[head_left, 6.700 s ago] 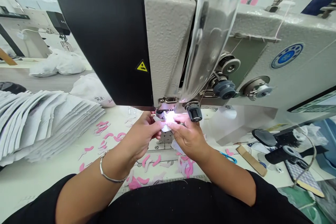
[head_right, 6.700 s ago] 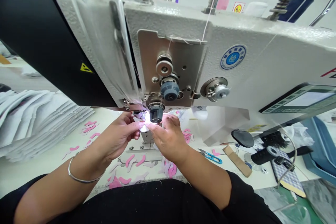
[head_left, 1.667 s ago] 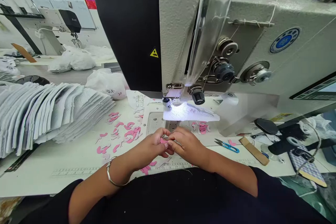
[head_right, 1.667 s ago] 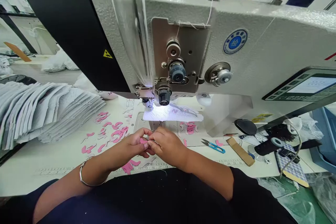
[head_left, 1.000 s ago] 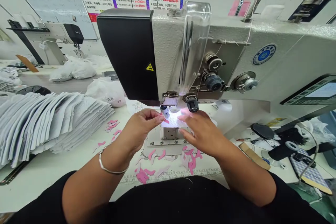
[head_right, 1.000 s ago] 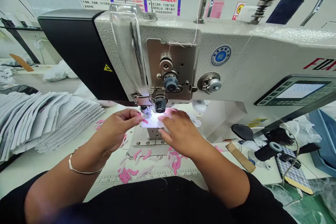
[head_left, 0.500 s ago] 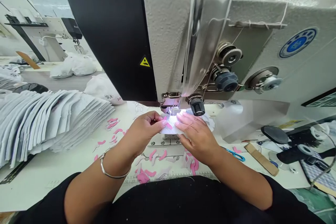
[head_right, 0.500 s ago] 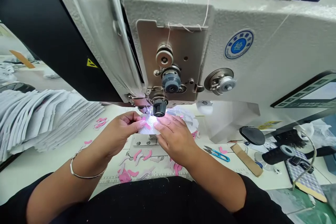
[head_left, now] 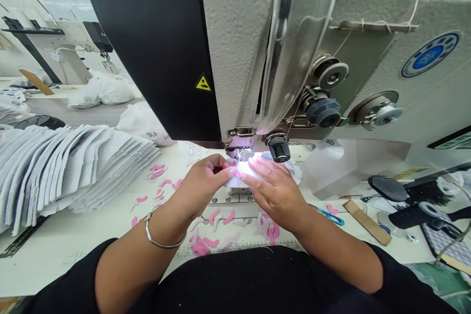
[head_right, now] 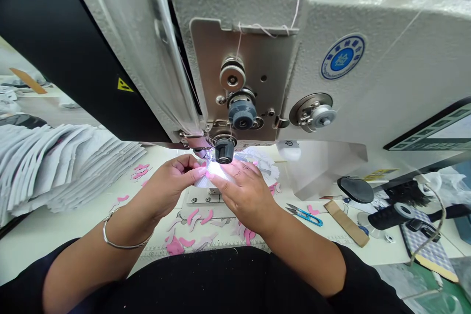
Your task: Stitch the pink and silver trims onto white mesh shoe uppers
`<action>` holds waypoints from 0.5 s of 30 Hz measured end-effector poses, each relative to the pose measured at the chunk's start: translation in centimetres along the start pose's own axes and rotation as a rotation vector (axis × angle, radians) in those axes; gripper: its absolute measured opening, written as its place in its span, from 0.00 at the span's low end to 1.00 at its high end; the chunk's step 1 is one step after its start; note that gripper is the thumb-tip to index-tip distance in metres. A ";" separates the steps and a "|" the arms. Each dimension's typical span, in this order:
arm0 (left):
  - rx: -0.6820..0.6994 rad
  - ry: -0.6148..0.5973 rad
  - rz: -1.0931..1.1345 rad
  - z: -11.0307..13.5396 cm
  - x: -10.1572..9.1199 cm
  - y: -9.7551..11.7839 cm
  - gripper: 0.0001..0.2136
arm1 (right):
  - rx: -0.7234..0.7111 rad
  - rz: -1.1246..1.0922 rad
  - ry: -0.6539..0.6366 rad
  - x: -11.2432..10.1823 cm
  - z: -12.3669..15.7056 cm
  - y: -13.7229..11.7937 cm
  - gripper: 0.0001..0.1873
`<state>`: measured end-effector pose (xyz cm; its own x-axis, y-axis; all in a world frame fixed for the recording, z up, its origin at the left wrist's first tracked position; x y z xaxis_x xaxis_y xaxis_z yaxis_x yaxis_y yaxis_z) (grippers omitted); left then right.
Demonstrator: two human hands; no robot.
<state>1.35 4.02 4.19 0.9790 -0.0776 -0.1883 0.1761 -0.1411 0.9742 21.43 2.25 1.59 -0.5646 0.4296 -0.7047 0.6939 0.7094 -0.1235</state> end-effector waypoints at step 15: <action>-0.008 0.033 0.172 0.0 0.6 0.0 0.11 | 0.011 0.041 0.001 0.1 0.1 -0.1 0.25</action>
<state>1.91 3.96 4.05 0.9976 -0.0671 -0.0149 0.0067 -0.1204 0.9927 21.33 2.14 1.43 -0.5357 0.4587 -0.7090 0.7215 0.6849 -0.1021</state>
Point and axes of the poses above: each hand's wrist, its own z-axis away from the middle knuckle, its own x-axis out of the palm, y = z × x, the point moved 2 cm from there along -z, towards the middle knuckle, and after that the axes turned 6 degrees about x, right-handed, at the moved point
